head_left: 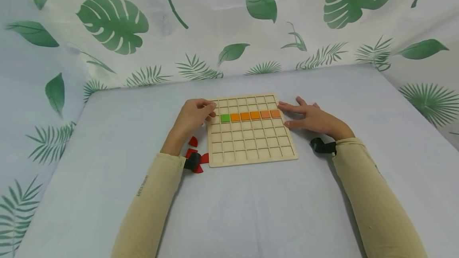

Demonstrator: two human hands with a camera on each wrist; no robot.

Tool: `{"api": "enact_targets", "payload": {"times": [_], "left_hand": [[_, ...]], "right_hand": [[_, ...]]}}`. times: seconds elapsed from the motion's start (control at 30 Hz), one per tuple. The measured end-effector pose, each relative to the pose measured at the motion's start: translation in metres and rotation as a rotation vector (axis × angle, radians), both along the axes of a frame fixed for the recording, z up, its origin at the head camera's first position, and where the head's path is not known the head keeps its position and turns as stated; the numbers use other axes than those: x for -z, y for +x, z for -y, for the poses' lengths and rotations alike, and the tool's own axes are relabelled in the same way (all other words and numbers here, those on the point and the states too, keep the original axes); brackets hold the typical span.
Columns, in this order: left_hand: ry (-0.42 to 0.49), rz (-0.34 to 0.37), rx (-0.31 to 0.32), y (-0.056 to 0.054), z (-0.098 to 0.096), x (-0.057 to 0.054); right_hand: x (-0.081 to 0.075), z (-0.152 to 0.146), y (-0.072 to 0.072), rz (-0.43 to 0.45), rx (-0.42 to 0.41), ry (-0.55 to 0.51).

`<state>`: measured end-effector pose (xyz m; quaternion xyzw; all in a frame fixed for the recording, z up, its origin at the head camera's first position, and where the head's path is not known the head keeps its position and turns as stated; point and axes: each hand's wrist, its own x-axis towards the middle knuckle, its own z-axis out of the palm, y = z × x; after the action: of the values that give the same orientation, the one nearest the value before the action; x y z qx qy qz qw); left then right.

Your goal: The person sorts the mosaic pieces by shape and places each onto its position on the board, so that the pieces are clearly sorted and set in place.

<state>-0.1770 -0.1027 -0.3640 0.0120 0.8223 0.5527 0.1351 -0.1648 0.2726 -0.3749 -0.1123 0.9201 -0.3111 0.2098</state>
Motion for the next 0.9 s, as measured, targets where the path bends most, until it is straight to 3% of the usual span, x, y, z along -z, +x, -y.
{"api": "enact_targets", "payload": {"times": [0.33, 0.53, 0.9], "left_hand": [[-0.106, 0.028, -0.039, -0.003, 0.019, -0.008], [-0.062, 0.028, -0.074, -0.002, 0.024, -0.013], [0.018, -0.016, -0.032, 0.002, 0.027, -0.014]], "right_hand": [[-0.002, 0.001, 0.001, 0.003, 0.008, 0.001], [-0.002, 0.001, 0.000, 0.008, 0.006, 0.005], [-0.002, 0.000, 0.000, 0.009, 0.014, 0.006]]}}
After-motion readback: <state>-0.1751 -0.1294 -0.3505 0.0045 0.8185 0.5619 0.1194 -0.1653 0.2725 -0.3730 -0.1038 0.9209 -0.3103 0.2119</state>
